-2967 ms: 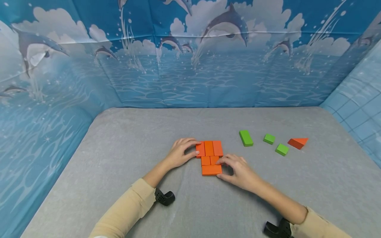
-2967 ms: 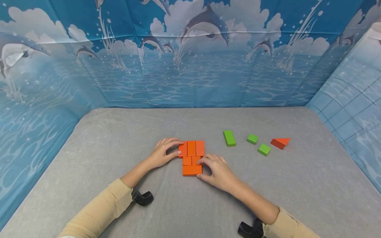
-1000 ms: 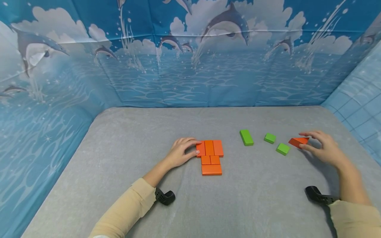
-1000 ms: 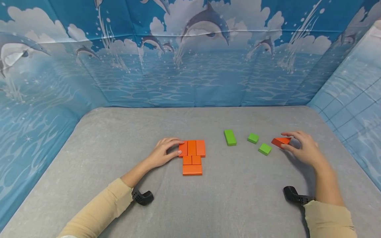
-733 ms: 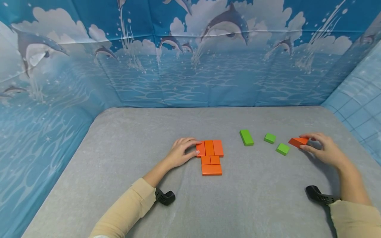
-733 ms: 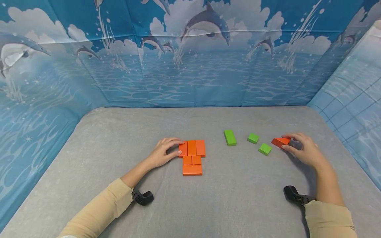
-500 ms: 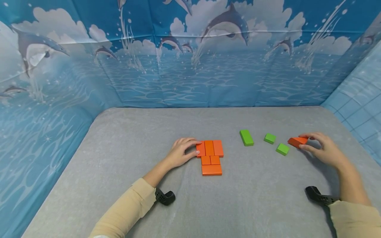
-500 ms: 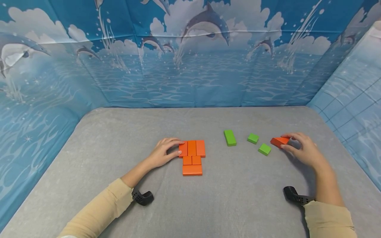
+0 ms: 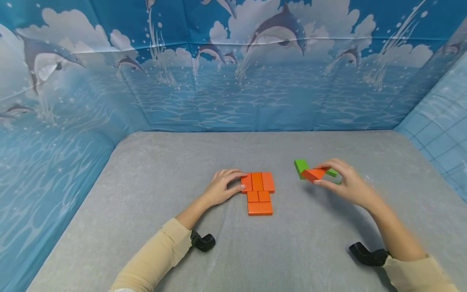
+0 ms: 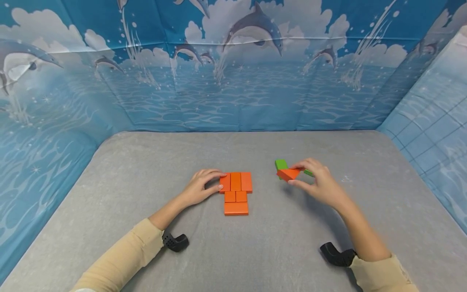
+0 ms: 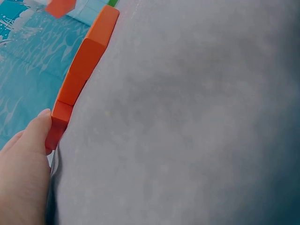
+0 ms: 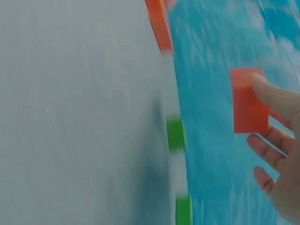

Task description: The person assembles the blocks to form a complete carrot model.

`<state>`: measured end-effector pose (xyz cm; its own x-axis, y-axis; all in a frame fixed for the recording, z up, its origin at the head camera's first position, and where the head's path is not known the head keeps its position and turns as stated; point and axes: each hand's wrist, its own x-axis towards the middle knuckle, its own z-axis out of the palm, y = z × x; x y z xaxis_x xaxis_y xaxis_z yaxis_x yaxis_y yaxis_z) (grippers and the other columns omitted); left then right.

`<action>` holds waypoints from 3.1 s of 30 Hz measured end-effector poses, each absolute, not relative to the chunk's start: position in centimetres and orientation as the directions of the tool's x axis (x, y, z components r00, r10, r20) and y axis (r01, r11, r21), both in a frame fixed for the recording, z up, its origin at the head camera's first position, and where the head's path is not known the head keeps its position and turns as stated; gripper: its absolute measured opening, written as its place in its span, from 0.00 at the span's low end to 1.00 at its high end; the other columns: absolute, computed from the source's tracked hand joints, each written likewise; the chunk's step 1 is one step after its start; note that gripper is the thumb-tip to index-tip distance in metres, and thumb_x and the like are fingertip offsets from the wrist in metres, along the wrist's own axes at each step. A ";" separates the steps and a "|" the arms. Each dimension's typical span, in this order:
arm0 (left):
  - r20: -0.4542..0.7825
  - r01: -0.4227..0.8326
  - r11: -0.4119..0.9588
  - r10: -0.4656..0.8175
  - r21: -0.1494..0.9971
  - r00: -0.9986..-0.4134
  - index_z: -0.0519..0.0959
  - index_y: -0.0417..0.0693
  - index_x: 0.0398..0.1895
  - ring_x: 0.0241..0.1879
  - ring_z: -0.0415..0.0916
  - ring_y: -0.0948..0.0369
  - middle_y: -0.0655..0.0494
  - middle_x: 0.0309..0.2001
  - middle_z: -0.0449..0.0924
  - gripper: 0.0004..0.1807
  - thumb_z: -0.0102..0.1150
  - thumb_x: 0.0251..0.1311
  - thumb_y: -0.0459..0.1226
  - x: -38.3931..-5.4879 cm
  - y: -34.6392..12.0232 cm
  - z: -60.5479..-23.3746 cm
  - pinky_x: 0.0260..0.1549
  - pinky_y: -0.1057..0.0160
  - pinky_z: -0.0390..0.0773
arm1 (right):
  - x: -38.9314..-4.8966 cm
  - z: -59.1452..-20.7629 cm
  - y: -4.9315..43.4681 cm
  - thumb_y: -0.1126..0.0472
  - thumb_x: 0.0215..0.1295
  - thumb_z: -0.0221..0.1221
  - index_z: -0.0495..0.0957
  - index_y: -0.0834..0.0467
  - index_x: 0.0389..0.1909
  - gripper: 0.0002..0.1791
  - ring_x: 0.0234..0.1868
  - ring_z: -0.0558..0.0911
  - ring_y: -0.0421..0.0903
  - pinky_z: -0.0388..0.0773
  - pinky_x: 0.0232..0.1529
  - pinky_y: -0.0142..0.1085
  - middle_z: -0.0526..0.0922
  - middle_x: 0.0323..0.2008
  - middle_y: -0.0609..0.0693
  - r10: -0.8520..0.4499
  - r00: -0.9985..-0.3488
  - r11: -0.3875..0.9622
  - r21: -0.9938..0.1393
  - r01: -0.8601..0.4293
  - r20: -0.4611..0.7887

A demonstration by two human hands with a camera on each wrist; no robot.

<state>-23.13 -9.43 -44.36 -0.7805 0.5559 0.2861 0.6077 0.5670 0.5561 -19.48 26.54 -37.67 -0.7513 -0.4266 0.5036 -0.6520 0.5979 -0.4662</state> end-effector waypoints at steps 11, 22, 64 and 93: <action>0.295 0.615 0.557 0.559 0.559 -0.775 0.73 0.56 0.58 0.58 0.62 0.57 0.56 0.58 0.70 0.21 0.54 0.62 0.46 -23.2 -9.4 -44.5 0.60 0.49 0.52 | -16.8 -38.7 18.9 0.64 0.43 0.71 0.77 0.53 0.39 0.20 0.38 0.73 0.37 0.66 0.41 0.41 0.76 0.37 0.40 -0.563 -0.694 0.477 -0.509 -0.717 0.449; 0.293 0.612 0.576 0.553 0.542 -0.780 0.73 0.57 0.57 0.58 0.62 0.57 0.57 0.57 0.70 0.20 0.54 0.62 0.47 -23.3 -9.4 -44.5 0.60 0.49 0.52 | -15.0 -40.0 15.4 0.53 0.46 0.70 0.76 0.50 0.38 0.18 0.39 0.72 0.35 0.65 0.43 0.43 0.76 0.36 0.37 -0.603 -0.729 0.505 -0.552 -0.663 0.324; 0.309 0.547 0.561 0.466 0.621 -0.829 0.73 0.53 0.56 0.57 0.63 0.54 0.53 0.56 0.69 0.23 0.58 0.58 0.47 -21.8 -9.0 -43.8 0.56 0.46 0.57 | -14.5 -41.0 14.2 0.49 0.43 0.70 0.75 0.51 0.36 0.20 0.41 0.71 0.39 0.64 0.42 0.40 0.76 0.35 0.39 -0.602 -0.748 0.607 -0.448 -0.657 0.280; 0.366 0.559 0.657 0.424 0.505 -0.828 0.75 0.53 0.53 0.46 0.66 0.57 0.53 0.49 0.72 0.24 0.59 0.54 0.52 -19.1 -7.7 -44.5 0.51 0.53 0.62 | -16.1 -39.7 15.7 0.56 0.46 0.70 0.76 0.57 0.41 0.21 0.37 0.73 0.44 0.66 0.38 0.41 0.78 0.36 0.47 -0.538 -0.762 0.507 -0.585 -0.633 0.359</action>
<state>-19.10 -7.66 -44.54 -0.8285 0.4240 0.3659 0.5594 0.6570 0.5053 -16.09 15.69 -39.74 -0.7623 -0.5383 0.3594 -0.6335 0.5065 -0.5849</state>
